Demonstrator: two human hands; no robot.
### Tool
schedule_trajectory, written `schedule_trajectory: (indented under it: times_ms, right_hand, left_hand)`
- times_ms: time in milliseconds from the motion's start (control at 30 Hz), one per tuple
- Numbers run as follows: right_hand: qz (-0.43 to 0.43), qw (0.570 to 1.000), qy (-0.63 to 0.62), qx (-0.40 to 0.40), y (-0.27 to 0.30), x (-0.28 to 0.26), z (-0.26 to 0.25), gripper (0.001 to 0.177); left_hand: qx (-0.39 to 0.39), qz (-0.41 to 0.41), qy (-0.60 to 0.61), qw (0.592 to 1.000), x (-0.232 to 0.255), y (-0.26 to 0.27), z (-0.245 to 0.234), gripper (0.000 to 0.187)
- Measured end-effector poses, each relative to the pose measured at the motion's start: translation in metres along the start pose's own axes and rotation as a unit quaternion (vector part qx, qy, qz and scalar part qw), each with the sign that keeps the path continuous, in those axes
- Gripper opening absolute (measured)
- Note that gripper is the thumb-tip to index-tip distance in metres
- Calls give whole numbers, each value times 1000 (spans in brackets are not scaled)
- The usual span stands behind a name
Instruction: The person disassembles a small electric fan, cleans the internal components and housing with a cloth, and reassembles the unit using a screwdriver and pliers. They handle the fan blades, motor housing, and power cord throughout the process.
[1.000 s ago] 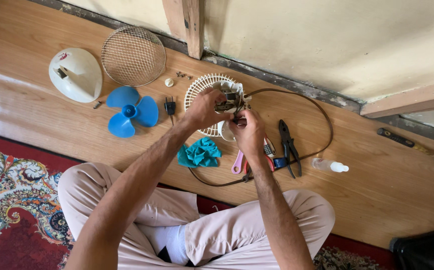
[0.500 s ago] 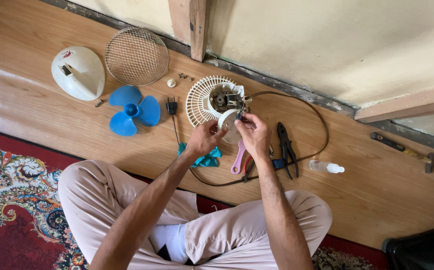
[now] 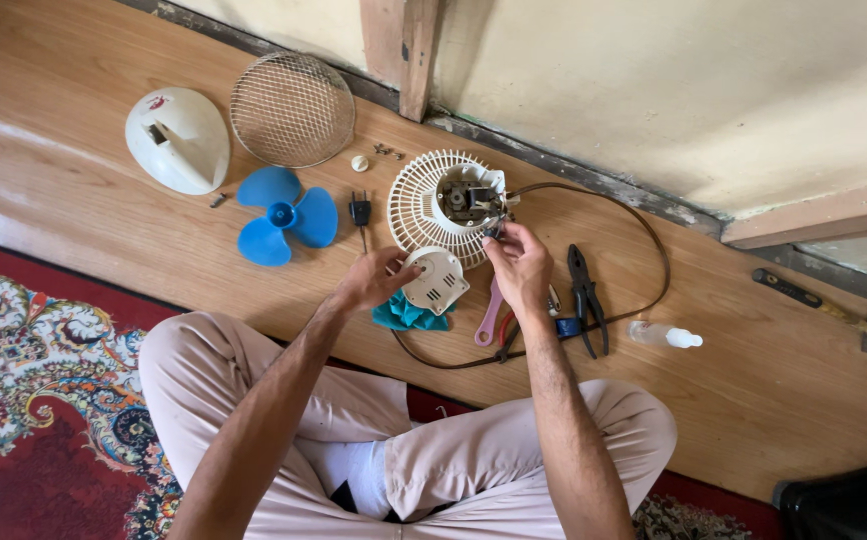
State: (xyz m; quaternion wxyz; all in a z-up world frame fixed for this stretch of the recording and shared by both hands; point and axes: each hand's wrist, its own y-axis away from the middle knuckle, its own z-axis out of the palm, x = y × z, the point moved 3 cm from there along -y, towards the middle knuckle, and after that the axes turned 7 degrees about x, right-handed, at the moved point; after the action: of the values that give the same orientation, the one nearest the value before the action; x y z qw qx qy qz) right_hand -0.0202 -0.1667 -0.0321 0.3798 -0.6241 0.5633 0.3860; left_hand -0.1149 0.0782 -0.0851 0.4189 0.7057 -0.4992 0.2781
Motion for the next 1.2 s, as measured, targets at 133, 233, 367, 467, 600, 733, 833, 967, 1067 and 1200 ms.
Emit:
schedule_trajectory:
  times_ms: [133, 233, 367, 467, 600, 733, 833, 967, 1067, 1200]
  right_hand:
    - [-72, 993, 90, 23, 9, -5, -2, 36]
    - [-95, 981, 158, 56, 17, -26, -10, 39]
    - [-190, 947, 243, 91, 27, -62, -15, 34]
    - [-235, 935, 260, 60, 21, -77, 0, 26]
    - [-271, 928, 256, -5, 4, -91, 39, 22]
    - [-275, 912, 294, -81, -23, -100, 82, 20]
    - [-265, 894, 342, -119, -46, -93, 119, 18]
    - [-280, 858, 401, -158, -78, -75, 157, 16]
    - [-306, 850, 404, -142, -97, -66, 181, 23]
    - [-252, 845, 446, -153, -119, -56, 205, 16]
  left_hand:
    - [27, -33, 26, 999, -27, -4, 0, 47]
    - [50, -31, 21, 998, -41, -9, -7, 45]
    - [78, -41, 19, 996, -56, -16, -22, 41]
    - [104, -19, 1, 994, -63, -20, -34, 38]
    - [126, 18, -12, 992, -62, -20, -47, 33]
    - [93, 36, -7, 995, -49, -17, -62, 36]
    - [96, 68, -4, 993, -41, -17, -74, 41]
    - [150, 100, 64, 982, -39, -27, -89, 36]
    - [152, 73, 117, 979, -35, -40, -102, 33]
    - [170, 65, 143, 973, -28, -45, -118, 30]
